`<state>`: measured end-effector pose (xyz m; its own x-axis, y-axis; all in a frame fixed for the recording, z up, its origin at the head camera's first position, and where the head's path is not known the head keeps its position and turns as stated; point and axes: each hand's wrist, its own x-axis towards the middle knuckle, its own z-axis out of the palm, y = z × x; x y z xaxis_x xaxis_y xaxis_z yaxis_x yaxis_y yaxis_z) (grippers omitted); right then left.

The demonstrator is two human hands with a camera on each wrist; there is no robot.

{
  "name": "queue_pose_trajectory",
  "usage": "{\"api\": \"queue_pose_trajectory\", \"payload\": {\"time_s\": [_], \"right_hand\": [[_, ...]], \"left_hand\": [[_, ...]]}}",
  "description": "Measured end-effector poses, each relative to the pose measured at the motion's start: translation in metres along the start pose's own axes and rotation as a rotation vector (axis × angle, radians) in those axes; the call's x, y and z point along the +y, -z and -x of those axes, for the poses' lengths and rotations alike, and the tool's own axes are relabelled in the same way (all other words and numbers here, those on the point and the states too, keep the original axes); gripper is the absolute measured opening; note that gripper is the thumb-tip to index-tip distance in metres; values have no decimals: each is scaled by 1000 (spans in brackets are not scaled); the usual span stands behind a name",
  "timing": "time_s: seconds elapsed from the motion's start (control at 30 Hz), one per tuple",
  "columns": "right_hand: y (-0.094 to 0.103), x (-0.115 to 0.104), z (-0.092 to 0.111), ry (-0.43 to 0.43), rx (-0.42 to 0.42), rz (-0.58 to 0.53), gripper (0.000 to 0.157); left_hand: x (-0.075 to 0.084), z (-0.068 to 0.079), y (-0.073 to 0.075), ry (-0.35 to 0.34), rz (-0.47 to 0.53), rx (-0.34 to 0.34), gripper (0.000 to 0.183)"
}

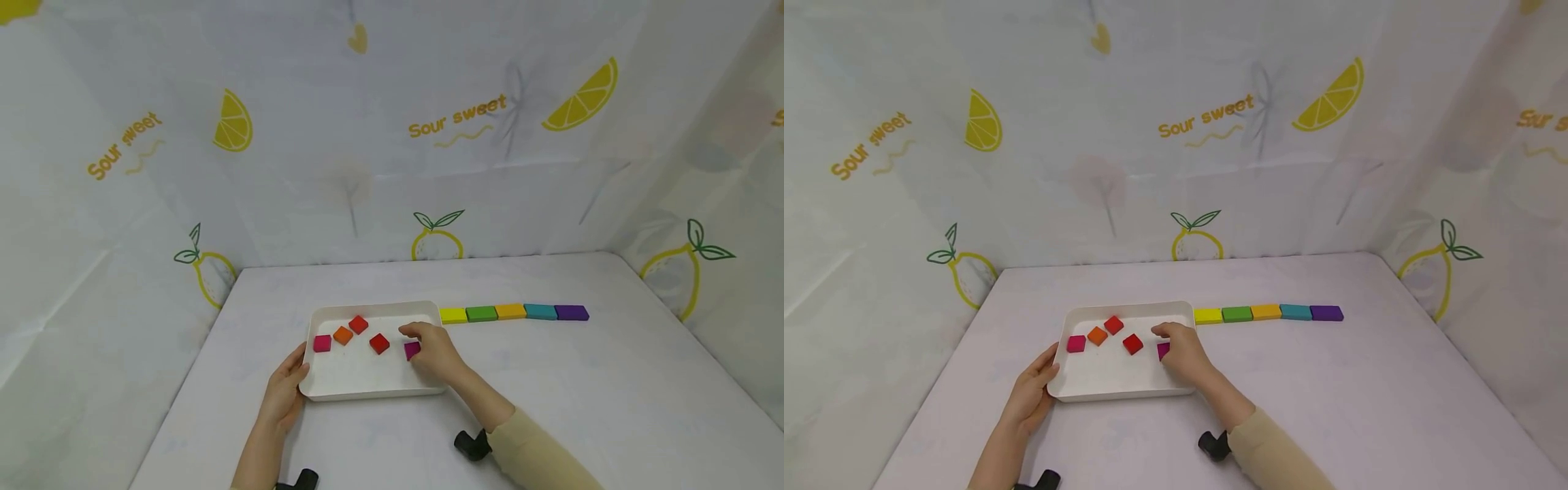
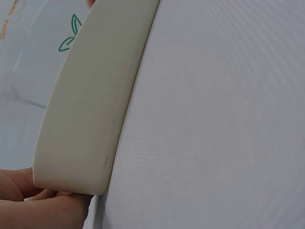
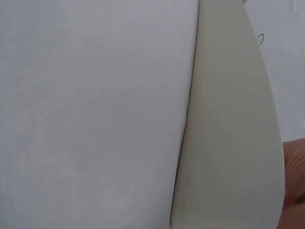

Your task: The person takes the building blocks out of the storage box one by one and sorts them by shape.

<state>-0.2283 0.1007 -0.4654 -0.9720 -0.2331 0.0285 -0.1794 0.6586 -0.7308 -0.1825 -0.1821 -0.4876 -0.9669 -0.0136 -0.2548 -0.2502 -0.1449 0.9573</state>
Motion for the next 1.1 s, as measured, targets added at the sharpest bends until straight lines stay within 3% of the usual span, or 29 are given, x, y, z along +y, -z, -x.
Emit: {"api": "queue_pose_trajectory", "payload": {"time_s": [0.27, 0.63, 1.1], "right_hand": [[-2, 0, 0, 5, -5, 4, 48], [-10, 5, 1, 25, -44, -151, 40], [-12, 7, -3, 17, -61, -129, 36]], "left_hand": [[0, 0, 0, -2, -6, -2, 55], [-2, 0, 0, 0, -17, 3, 55], [-1, 0, -1, -3, -26, -2, 55]]}}
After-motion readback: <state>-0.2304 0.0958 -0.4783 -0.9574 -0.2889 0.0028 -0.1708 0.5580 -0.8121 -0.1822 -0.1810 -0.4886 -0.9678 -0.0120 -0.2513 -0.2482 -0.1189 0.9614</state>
